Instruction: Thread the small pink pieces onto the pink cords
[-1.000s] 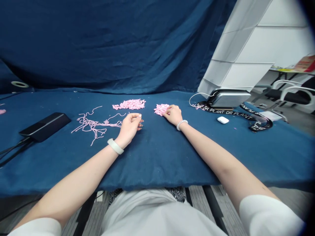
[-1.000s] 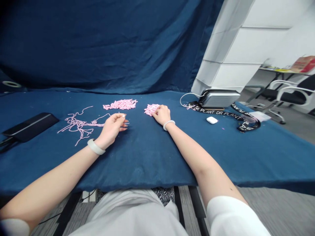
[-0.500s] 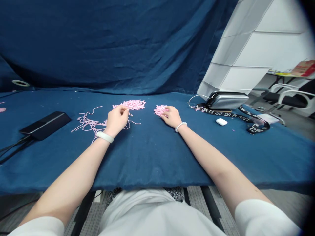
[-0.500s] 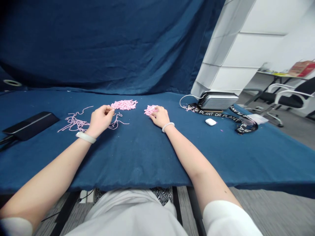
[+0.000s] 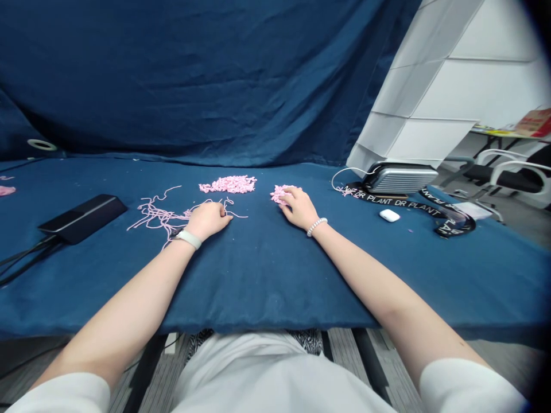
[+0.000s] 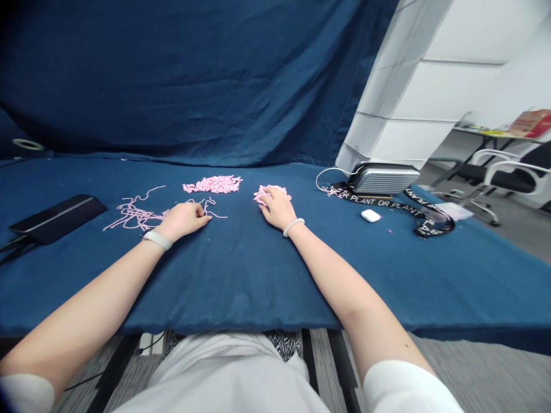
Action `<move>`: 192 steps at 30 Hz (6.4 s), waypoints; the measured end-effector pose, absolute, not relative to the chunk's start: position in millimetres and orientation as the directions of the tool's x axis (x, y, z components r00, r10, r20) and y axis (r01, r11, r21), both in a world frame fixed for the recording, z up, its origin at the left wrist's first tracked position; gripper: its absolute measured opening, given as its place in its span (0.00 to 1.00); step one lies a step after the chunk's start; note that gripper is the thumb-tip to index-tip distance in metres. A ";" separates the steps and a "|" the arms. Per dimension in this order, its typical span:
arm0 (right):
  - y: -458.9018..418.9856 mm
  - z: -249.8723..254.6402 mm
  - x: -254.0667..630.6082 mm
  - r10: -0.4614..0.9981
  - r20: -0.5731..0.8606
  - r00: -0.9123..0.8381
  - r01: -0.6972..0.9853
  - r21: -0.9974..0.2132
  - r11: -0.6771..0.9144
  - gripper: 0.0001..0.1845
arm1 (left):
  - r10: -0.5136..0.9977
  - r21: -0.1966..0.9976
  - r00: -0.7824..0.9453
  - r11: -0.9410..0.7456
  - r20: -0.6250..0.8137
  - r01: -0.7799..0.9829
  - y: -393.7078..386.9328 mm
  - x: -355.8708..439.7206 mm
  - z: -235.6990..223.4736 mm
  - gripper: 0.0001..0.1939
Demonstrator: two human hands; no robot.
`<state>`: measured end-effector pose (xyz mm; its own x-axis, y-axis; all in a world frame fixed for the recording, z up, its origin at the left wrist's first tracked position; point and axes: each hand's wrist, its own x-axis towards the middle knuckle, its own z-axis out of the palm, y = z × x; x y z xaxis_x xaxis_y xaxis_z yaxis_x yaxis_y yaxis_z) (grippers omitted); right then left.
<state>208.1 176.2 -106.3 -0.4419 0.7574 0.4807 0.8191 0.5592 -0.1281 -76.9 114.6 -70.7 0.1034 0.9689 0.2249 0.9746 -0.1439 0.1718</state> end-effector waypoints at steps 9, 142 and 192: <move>178.5 -107.7 211.0 0.743 0.498 -0.447 0.809 -0.130 0.573 0.26 | 0.943 0.315 0.059 -0.168 0.327 0.934 115.7 -70.8 -70.8 0.09; 124.2 -66.7 248.6 0.970 0.177 0.168 0.364 -0.925 0.106 0.34 | 0.874 0.986 0.482 0.016 0.068 -0.168 55.2 0.0 -56.0 0.12; 43.4 -57.0 166.6 0.964 -0.138 -0.229 0.026 -0.990 -0.135 0.39 | 0.896 0.850 -0.056 -0.395 0.440 0.350 55.1 -0.2 -60.7 0.11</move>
<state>166.6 43.4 -57.0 -0.2288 0.9637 -0.1378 0.0262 -0.1354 -0.9904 -0.2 55.1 -60.7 -0.0561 0.8963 0.4400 0.3495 -0.3952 0.8495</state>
